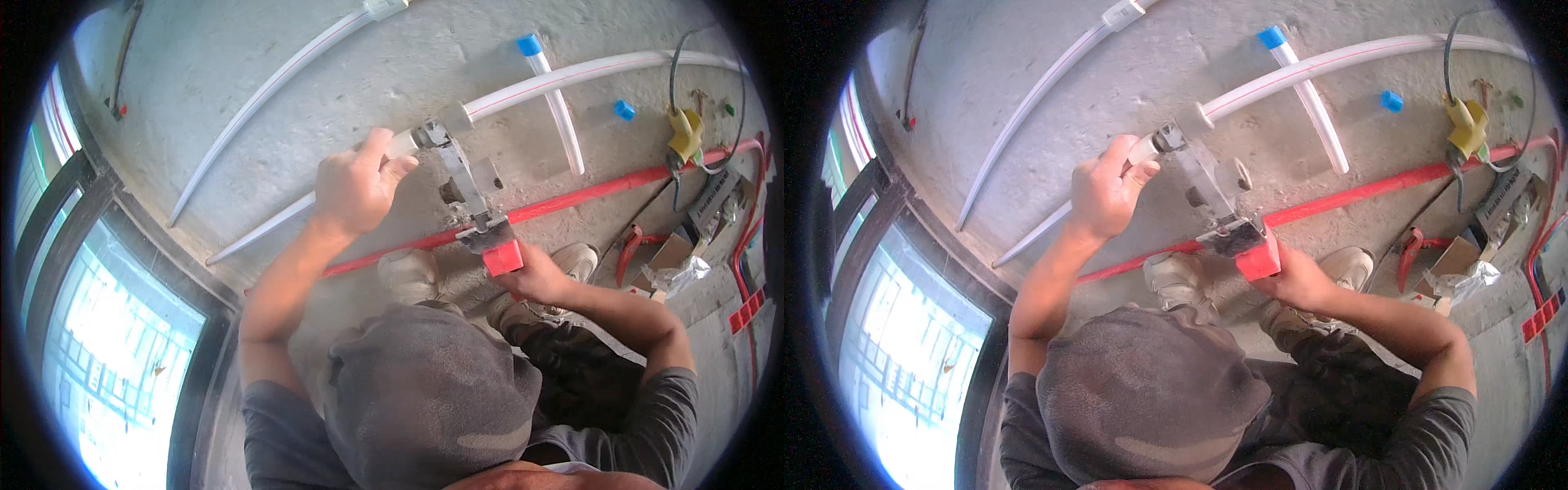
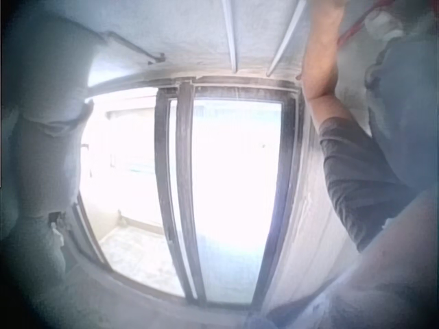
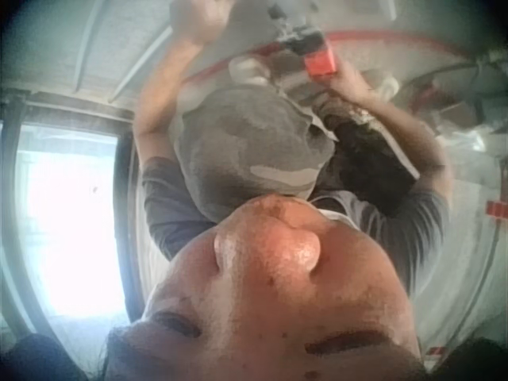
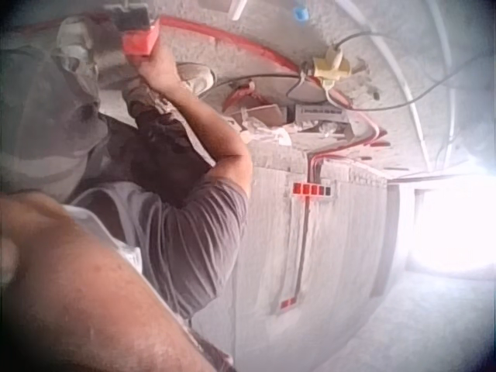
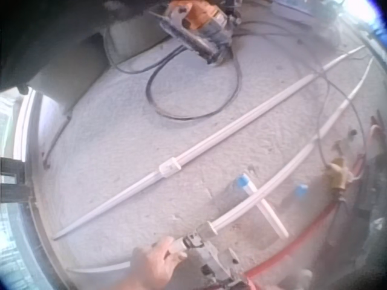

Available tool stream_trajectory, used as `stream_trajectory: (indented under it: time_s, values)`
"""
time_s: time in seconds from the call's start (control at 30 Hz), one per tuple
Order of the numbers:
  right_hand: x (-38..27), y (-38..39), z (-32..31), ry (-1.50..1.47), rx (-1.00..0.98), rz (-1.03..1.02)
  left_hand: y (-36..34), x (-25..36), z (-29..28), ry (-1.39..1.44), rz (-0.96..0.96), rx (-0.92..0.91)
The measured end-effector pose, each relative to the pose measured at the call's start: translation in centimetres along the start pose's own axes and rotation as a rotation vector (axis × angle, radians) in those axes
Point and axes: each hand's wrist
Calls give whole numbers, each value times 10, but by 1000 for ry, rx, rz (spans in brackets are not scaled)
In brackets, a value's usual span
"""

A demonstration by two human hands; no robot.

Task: The person measures and cuts white plastic pipes using a pipe cutter, then connects them with fittings and secures them to the floor using a hammer and nails. The person also uses a power drill to make holes in the floor.

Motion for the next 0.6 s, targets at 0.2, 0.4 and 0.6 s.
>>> stream_trajectory:
  time_s: [0.2,0.4,0.6]
  values:
    - [-102,4,-113,753,199,-162,3,2,-2,12,2,20]
    - [-156,-67,-173,1357,369,-1026,3,3,-2,-32,22,28]
    - [-156,-88,-179,1268,214,-1076,3,2,3,-20,23,72]
Point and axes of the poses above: each hand's wrist, its own y-axis away from the middle knuckle, its own z-axis out of the palm, x = y × z, and after that the axes turned 2 degrees about -z, right-handed
